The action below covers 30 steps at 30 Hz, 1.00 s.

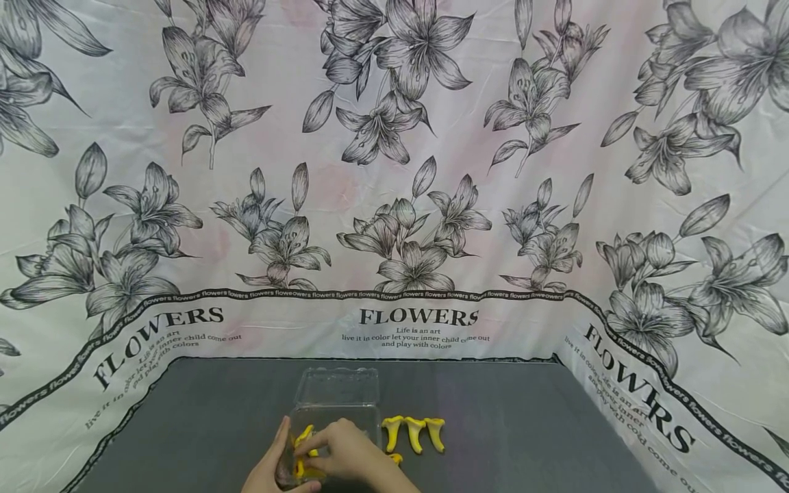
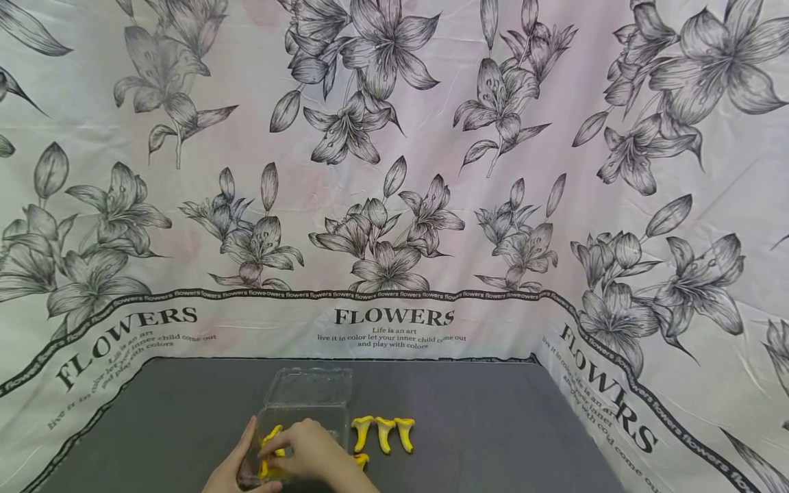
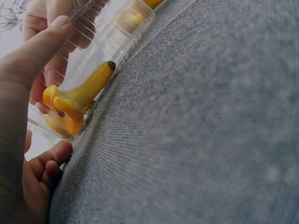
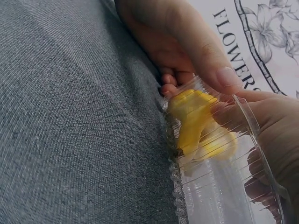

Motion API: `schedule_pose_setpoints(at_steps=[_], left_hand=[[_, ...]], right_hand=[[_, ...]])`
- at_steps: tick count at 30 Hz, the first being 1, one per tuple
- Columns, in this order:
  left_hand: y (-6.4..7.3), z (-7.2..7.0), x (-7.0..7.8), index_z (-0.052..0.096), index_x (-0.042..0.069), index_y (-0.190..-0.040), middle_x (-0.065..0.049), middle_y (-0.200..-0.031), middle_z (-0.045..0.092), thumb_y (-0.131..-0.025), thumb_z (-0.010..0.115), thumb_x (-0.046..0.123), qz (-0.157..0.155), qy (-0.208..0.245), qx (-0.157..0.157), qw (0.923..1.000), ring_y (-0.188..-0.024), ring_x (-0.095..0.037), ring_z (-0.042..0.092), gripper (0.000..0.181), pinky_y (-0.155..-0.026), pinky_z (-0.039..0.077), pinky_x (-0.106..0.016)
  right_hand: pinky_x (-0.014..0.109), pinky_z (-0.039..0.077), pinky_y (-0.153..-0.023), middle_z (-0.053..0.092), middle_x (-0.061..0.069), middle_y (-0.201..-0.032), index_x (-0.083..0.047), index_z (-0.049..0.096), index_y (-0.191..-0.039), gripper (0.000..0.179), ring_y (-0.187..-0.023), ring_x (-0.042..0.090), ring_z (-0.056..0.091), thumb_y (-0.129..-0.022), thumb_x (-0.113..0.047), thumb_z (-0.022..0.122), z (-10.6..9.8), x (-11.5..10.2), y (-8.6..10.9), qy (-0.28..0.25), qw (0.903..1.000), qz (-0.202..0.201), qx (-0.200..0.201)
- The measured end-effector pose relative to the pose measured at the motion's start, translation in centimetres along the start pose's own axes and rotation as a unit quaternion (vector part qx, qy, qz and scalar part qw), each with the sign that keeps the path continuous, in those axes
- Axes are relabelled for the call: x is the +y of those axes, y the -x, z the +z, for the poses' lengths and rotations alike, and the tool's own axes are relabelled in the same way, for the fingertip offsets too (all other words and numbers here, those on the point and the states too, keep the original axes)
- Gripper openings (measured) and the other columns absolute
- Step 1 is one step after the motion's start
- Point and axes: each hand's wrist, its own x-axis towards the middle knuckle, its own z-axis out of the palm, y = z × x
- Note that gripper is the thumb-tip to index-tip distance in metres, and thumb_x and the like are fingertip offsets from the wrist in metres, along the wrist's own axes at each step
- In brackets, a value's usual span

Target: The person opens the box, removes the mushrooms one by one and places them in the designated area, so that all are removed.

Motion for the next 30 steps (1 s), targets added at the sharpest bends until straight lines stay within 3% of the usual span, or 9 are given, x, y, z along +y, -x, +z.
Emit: schedule_pose_setpoints(at_steps=[8, 12, 17, 21, 23, 25, 28, 29, 30], left_hand=[[0.1, -0.1, 0.3, 0.013, -0.001, -0.169, -0.027, -0.173, 0.007, -0.084, 0.09, 0.035, -0.005, 0.001, -0.004, 1.0, -0.146, -0.067, 0.024, 0.12, -0.099, 0.04, -0.081], [0.1, -0.2, 0.4, 0.012, -0.002, -0.168, -0.028, -0.173, 0.007, -0.084, 0.09, 0.035, -0.007, -0.001, -0.011, 0.9999, -0.146, -0.067, 0.025, 0.121, -0.099, 0.041, -0.081], [0.1, -0.3, 0.4, 0.011, -0.002, -0.168, -0.03, -0.173, 0.006, -0.085, 0.089, 0.033, -0.009, 0.009, -0.02, 0.9997, -0.146, -0.068, 0.024, 0.12, -0.098, 0.041, -0.081], [0.1, -0.3, 0.5, 0.011, -0.003, -0.168, -0.029, -0.173, 0.006, -0.086, 0.089, 0.031, -0.014, 0.02, -0.023, 0.9994, -0.143, -0.069, 0.031, 0.118, -0.095, 0.047, -0.075], [0.1, -0.3, 0.7, 0.011, -0.001, -0.169, -0.028, -0.173, 0.006, -0.085, 0.089, 0.032, -0.022, 0.03, -0.023, 0.9991, -0.122, -0.06, 0.057, 0.119, -0.086, 0.056, -0.059], [0.2, -0.2, 1.0, 0.01, 0.001, -0.169, -0.029, -0.173, 0.006, -0.085, 0.09, 0.032, -0.026, 0.036, -0.024, 0.9987, -0.09, -0.04, 0.069, 0.12, -0.076, 0.058, -0.042], [0.2, -0.2, 1.1, 0.011, 0.001, -0.17, -0.028, -0.174, 0.006, -0.085, 0.09, 0.034, -0.033, 0.032, -0.022, 0.9987, -0.091, -0.04, 0.069, 0.121, -0.078, 0.058, -0.043], [0.2, -0.3, 1.1, 0.011, 0.0, -0.169, -0.028, -0.173, 0.007, -0.085, 0.09, 0.034, -0.031, 0.026, -0.022, 0.9989, -0.109, -0.045, 0.068, 0.12, -0.087, 0.058, -0.051], [0.2, -0.3, 1.1, 0.012, -0.001, -0.169, -0.029, -0.173, 0.007, -0.085, 0.089, 0.035, -0.03, 0.017, -0.02, 0.9992, -0.126, -0.055, 0.059, 0.12, -0.093, 0.055, -0.06]], right_hand=[[0.008, 0.03, -0.044, 0.081, -0.012, -0.108, -0.022, 0.086, -0.113, 0.017, -0.043, -0.013, 0.026, -0.098, -0.019, 0.079, 0.1, 0.0, 0.0, 0.024, 0.9996, -0.014, 0.002], [0.004, 0.036, -0.049, 0.081, -0.011, -0.108, -0.023, 0.086, -0.113, 0.016, -0.049, -0.019, 0.039, -0.098, -0.02, 0.079, 0.2, 0.0, 0.0, 0.046, 0.9986, -0.025, 0.011], [0.001, 0.042, -0.061, 0.082, -0.013, -0.102, -0.023, 0.086, -0.111, 0.015, -0.061, -0.019, 0.056, -0.098, -0.023, 0.079, 0.3, 0.0, 0.0, 0.113, 0.9911, -0.066, 0.025], [0.001, 0.04, -0.06, 0.082, -0.014, -0.094, -0.022, 0.086, -0.108, 0.013, -0.058, -0.019, 0.052, -0.098, -0.02, 0.078, 0.2, 0.1, 0.1, 0.137, 0.9859, -0.089, 0.036], [0.001, 0.037, -0.057, 0.081, -0.014, -0.087, -0.022, 0.087, -0.107, 0.013, -0.052, -0.019, 0.042, -0.099, -0.017, 0.078, 0.2, 0.3, 0.2, 0.144, 0.9841, -0.094, 0.044], [0.001, 0.035, -0.055, 0.079, -0.014, -0.081, -0.022, 0.087, -0.107, 0.014, -0.049, -0.016, 0.034, -0.099, -0.015, 0.077, 0.0, 0.4, 0.2, 0.15, 0.9827, -0.096, 0.051], [0.001, 0.037, -0.057, 0.08, -0.015, -0.085, -0.023, 0.087, -0.108, 0.014, -0.053, -0.019, 0.042, -0.098, -0.018, 0.078, -0.2, 0.8, 0.3, 0.166, 0.9806, -0.085, 0.061], [0.001, 0.038, -0.059, 0.08, -0.016, -0.087, -0.024, 0.087, -0.109, 0.014, -0.056, -0.019, 0.047, -0.098, -0.019, 0.079, -0.2, 0.9, 0.4, 0.169, 0.9803, -0.079, 0.063], [0.002, 0.039, -0.06, 0.081, -0.016, -0.09, -0.024, 0.087, -0.109, 0.014, -0.058, -0.018, 0.052, -0.097, -0.02, 0.079, -0.3, 1.0, 0.4, 0.174, 0.9797, -0.073, 0.067]])
